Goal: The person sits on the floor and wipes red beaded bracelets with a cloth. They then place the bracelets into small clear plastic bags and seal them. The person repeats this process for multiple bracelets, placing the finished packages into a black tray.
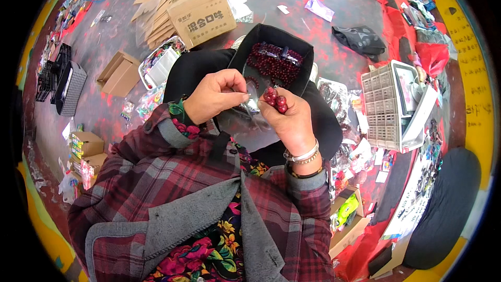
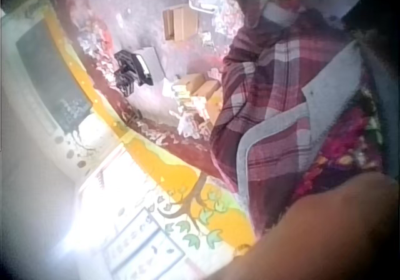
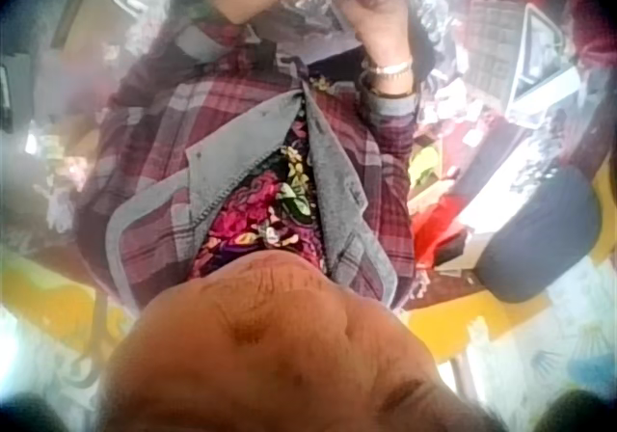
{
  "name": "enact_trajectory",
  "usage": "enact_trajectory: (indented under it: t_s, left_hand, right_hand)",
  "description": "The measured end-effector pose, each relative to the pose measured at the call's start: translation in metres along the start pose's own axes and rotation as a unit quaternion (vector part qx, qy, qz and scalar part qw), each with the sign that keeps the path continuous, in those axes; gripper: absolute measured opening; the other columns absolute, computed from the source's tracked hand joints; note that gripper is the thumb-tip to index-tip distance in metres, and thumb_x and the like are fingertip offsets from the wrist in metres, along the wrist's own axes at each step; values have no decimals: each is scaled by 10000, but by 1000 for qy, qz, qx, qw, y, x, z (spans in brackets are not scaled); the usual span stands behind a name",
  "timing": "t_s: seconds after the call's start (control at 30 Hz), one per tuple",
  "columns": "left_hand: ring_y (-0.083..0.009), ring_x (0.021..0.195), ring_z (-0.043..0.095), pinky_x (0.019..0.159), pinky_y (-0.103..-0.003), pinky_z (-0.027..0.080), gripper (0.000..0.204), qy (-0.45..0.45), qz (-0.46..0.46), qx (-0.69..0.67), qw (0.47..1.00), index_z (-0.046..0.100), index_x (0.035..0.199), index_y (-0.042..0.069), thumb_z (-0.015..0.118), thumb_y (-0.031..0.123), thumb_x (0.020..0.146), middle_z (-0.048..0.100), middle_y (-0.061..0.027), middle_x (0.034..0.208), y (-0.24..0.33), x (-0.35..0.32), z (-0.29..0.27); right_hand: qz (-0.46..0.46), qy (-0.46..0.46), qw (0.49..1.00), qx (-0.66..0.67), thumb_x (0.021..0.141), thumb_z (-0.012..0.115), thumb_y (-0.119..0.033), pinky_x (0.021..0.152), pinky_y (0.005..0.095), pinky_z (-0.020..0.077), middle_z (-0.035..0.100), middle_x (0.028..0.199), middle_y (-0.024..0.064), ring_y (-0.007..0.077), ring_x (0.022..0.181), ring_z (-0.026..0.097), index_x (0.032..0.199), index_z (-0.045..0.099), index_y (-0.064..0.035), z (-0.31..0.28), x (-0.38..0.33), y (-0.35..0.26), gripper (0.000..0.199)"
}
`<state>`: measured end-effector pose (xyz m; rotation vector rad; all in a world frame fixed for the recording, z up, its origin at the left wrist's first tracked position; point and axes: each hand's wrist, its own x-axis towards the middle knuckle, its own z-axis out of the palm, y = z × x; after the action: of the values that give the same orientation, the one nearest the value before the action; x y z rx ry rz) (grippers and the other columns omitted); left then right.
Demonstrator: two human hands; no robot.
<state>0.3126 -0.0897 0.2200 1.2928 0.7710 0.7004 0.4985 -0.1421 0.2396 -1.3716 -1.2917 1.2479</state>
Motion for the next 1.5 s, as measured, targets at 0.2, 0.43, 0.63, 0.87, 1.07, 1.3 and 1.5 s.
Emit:
enact_trajectory:
  t_s: [0.2,0.43,0.63,0.87,1.07,1.3,1.5]
  left_hand:
    - [-61,753,496,682,-200,421,183,23,39,24,999,506,848,18,494,-70,688,513,0,804,-13,3,5]
    - [-231,706,541,644,-324,434,145,90,111,228,963,552,797,14,487,2,669,564,-107,731,-17,1,7]
    - [-209,739,561,669,-293,449,234,60,117,288,949,581,861,9,471,-49,662,555,-115,848,-14,-1,4]
    - [-180,742,571,683,-276,455,212,43,132,286,948,587,878,11,481,-41,703,572,-110,846,-15,-1,-1]
    - [-138,754,581,676,-268,454,163,13,89,239,967,575,900,-6,496,-15,758,601,-96,835,-23,0,1]
    - [-111,689,574,641,-252,451,129,49,52,269,960,587,889,-9,508,74,830,611,-67,748,-24,6,-7]
    - [-97,695,579,647,-239,455,121,85,22,255,963,596,853,-18,529,78,820,623,-55,744,-29,9,-13]
  right_hand:
    - [-62,13,995,-81,758,618,-34,511,222,380,442,593,2,45,567,405,756,566,-10,10,0,5,57]
    - [-115,-1,985,-126,716,635,-30,523,240,397,485,613,60,113,542,448,775,578,-17,15,0,5,84]
    - [-108,-8,988,-112,724,640,-34,525,229,400,502,620,36,79,562,463,796,584,-15,13,1,8,93]
    - [-37,7,999,-16,778,601,-23,515,187,370,495,637,-59,17,587,429,779,586,-17,5,1,3,16]
    - [-44,10,999,-1,782,591,-30,517,183,369,494,640,-59,20,590,433,775,585,-22,6,6,19,13]
    - [135,35,967,212,792,595,-83,521,167,376,568,732,-3,42,601,501,976,557,1,-9,21,35,206]
    - [195,-5,878,437,842,515,-60,643,265,520,603,802,67,186,729,610,1185,385,10,-36,23,91,373]
